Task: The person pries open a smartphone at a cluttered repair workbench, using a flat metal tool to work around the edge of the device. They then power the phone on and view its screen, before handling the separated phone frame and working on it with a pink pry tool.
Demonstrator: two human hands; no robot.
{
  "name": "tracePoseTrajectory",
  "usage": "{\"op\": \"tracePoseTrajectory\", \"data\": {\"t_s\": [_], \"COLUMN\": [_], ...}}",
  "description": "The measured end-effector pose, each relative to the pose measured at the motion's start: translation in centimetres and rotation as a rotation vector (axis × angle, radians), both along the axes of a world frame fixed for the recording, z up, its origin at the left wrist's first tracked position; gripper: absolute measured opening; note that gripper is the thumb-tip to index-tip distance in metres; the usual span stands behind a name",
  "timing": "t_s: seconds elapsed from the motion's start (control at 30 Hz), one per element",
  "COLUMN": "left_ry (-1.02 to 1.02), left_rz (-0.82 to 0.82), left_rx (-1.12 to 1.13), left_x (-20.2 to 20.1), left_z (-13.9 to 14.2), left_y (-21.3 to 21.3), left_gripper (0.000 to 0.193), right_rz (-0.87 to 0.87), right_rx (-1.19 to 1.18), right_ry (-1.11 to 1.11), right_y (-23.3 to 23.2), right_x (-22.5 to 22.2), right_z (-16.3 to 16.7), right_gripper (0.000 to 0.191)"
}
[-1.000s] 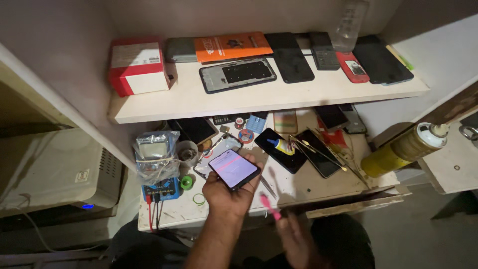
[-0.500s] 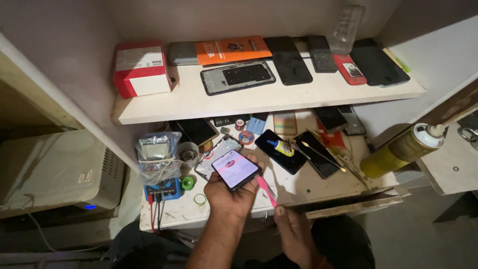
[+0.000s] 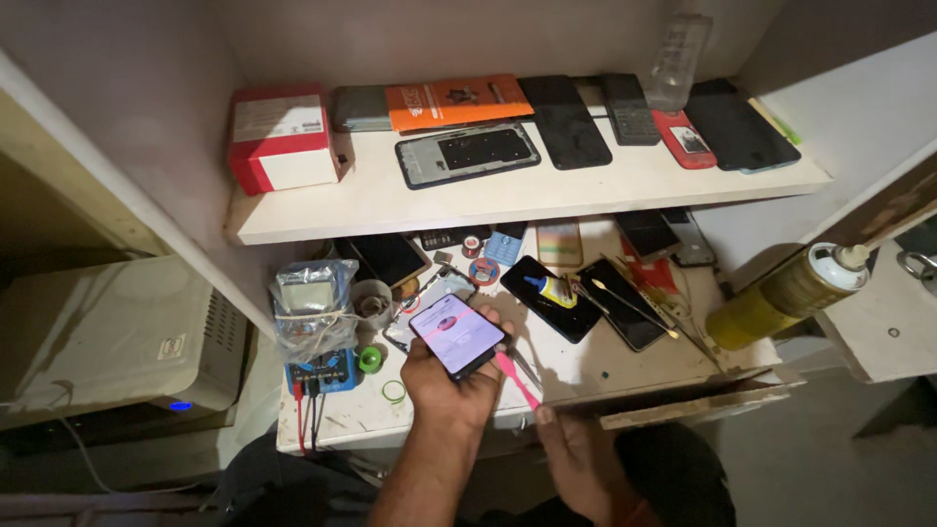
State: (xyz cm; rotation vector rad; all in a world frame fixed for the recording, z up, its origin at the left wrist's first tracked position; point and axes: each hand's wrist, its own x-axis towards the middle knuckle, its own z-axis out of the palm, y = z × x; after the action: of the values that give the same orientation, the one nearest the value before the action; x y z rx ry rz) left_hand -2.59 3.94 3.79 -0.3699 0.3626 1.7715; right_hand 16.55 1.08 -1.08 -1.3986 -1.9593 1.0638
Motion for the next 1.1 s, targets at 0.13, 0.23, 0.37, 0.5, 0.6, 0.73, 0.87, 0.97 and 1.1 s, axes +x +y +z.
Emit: {"op": "tracePoseTrajectory", "data": {"t_s": [0.13, 0.23, 0.37, 0.5, 0.6, 0.73, 0.87, 0.97, 1.1], "left_ry": [-0.027, 0.011, 0.071, 0.008, -0.055, 0.007, 0.008, -0.019, 0.073], "left_rz": [-0.013, -0.035, -0.049, -0.088, -0.093, -0.150, -0.118, -0.120, -0.150], "left_rx": [-0.051, 0.039, 0.089, 0.286, 0.152, 0.215, 0.192, 0.284, 0.179], "left_x": [0.1, 0.1, -0.1, -0.5, -1.1, -1.3, -0.4, -0.7, -1.8], "left_z": [-0.4, -0.6, -0.9, -1.2, -1.3, -1.4, -0.8, -0.1, 1.3], "left_y": [0.0, -0.1, -0.1, -0.3, -0.6, -1.5, -1.4, -2.0, -3.6], "left_gripper": [0.050, 0.051, 0.051, 0.063, 0.055, 0.059, 0.059, 0.056, 0.056], "right_rz": [-0.086, -0.076, -0.119, -0.011, -0.382, -0.175, -0.024, -0.248, -0.374], "right_rx": [-0.149, -0.115, -0.317, 0.241, 0.089, 0.085, 0.579, 0.250, -0.040], "right_ry": [-0.074, -0.036, -0.135, 0.130, 0.165, -0.232, 0.042, 0.095, 0.110], "right_y": [0.1, 0.5, 0.7, -0.1, 3.5, 2.9, 0.3, 1.5, 2.2], "right_x": [0.0, 0.0, 0.6, 1.9, 3.3, 4.8, 2.4, 1.1, 1.1], "right_z": [0.8, 1.1, -0.9, -6.2, -9.4, -9.6, -7.3, -5.5, -4.3], "right_gripper": [0.048, 0.049, 0.051, 0.043, 0.038, 0.034, 0.038, 0.042, 0.045]}}
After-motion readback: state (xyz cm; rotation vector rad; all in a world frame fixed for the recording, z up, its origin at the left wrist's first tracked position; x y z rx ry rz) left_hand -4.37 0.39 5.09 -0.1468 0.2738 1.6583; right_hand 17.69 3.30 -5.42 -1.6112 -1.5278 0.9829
